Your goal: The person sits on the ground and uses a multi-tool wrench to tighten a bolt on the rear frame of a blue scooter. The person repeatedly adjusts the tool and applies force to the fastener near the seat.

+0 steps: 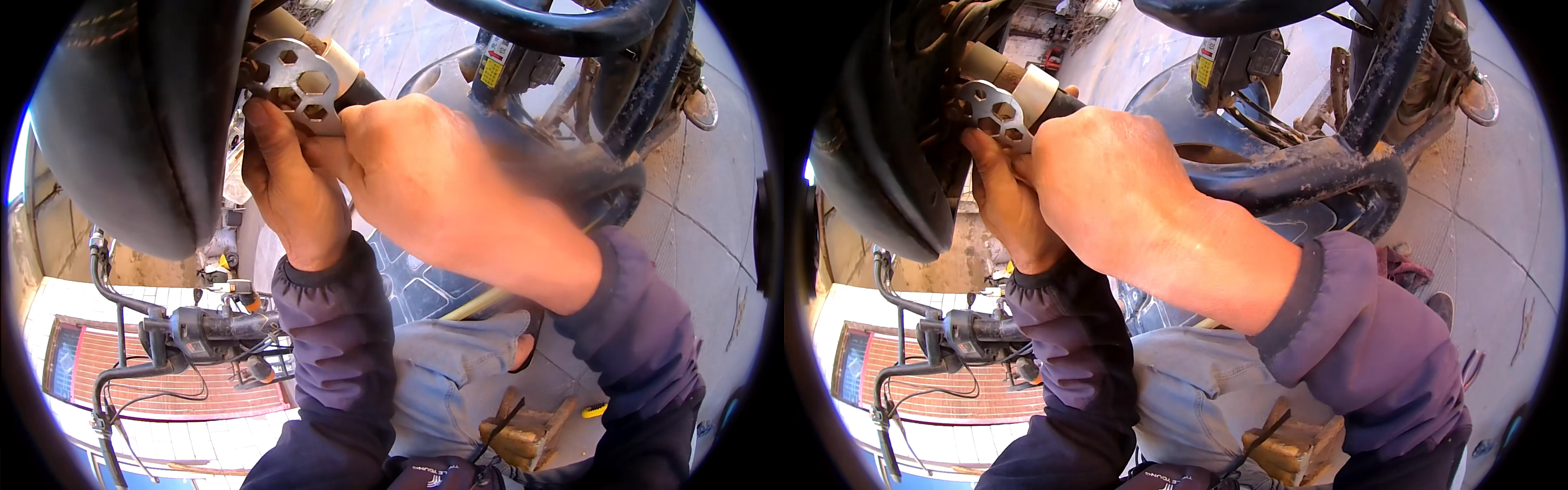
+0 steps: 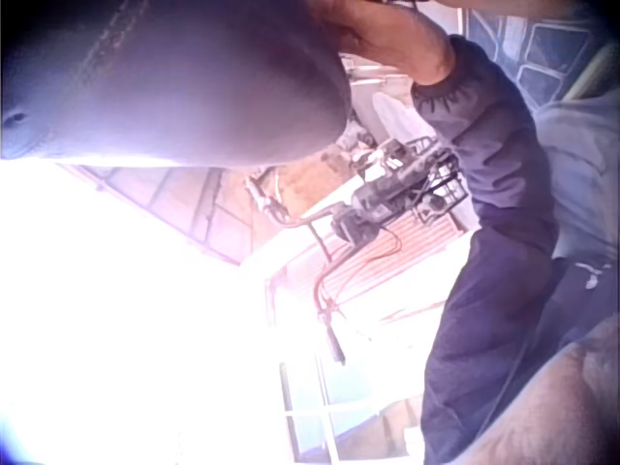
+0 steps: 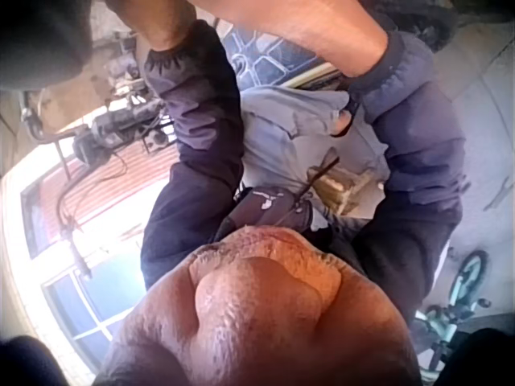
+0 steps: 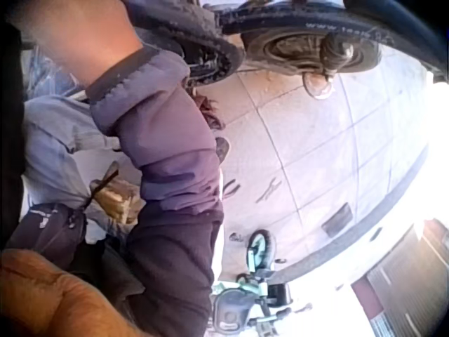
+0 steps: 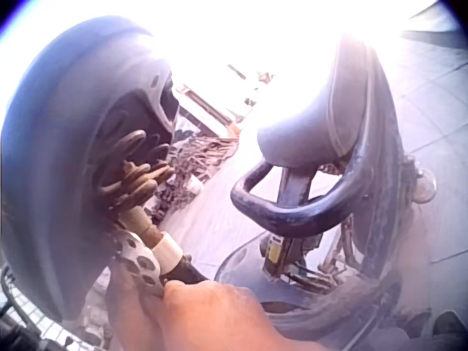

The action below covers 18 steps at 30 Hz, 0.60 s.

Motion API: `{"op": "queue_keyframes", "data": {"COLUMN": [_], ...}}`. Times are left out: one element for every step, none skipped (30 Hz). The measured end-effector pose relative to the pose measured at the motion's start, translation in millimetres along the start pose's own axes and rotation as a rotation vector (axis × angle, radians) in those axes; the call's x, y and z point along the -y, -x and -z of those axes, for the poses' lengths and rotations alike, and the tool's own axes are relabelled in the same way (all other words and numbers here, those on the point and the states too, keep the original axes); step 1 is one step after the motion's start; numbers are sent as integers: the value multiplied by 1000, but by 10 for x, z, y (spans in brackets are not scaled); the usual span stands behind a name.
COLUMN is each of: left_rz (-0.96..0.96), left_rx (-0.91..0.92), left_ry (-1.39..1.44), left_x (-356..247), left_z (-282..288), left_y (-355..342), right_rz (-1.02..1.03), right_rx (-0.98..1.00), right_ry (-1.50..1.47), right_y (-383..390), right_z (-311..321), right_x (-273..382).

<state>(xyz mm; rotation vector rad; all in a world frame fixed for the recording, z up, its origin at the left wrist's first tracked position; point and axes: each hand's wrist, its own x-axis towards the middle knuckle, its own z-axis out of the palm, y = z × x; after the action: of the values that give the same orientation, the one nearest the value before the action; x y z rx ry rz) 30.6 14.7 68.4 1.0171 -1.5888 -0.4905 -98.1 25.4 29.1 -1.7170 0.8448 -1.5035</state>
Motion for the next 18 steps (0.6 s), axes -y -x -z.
{"op": "queue_keyframes", "data": {"left_rz": [15, 30, 27, 23, 20, 8, -4, -17, -16, -14, -11, -13, -26, -40, -50, -52, -54, -56], "left_rx": [36, 71, 40, 8, -25, -11, 4, 18, 20, 5, -10, -23, -31, -40, -52, -45, -39, -35], "left_ry": [33, 66, 80, 94, 108, 81, 54, 27, 5, 19, 32, 49, 31, 12, -7, 16, 38, 58], "left_x": [-28, -39, -25, -8, 2, -12, -26, -38, -38, -16, 20, 21, 1, -26, -21, -3, 19, 24], "left_z": [-37, -64, -95, -126, -145, -184, -219, -254, -251, -231, -202, -205, -223, -240, -254, -255, -246, -230], "left_y": [13, 25, 24, 13, 9, 10, 15, 17, 23, 24, 22, 10, 6, 1, 7, 2, -10, -14], "right_rz": [30, 60, 90, 116, 143, 172, 180, 188, 192, 144, 96, 51, 46, 42, 35, 59, 83, 108], "right_rx": [9, 19, 29, -10, -49, -91, -118, -145, -170, -94, -17, 56, 67, 78, 94, 71, 47, 26], "right_ry": [50, 100, 154, 184, 212, 245, 205, 165, 116, 154, 190, 230, 197, 164, 132, 150, 169, 186], "right_y": [-3, -4, -9, -28, -48, -55, -37, -7, 3, -21, -74, -135, -180, -218, -229, -218, -198, -178], "right_z": [60, 117, 156, 165, 162, 189, 196, 188, 185, 192, 205, 259, 343, 439, 483, 462, 413, 351], "right_x": [-35, -68, -91, -104, -115, -115, -120, -130, -106, -99, -104, -89, -104, -133, -168, -191, -224, -245]}}
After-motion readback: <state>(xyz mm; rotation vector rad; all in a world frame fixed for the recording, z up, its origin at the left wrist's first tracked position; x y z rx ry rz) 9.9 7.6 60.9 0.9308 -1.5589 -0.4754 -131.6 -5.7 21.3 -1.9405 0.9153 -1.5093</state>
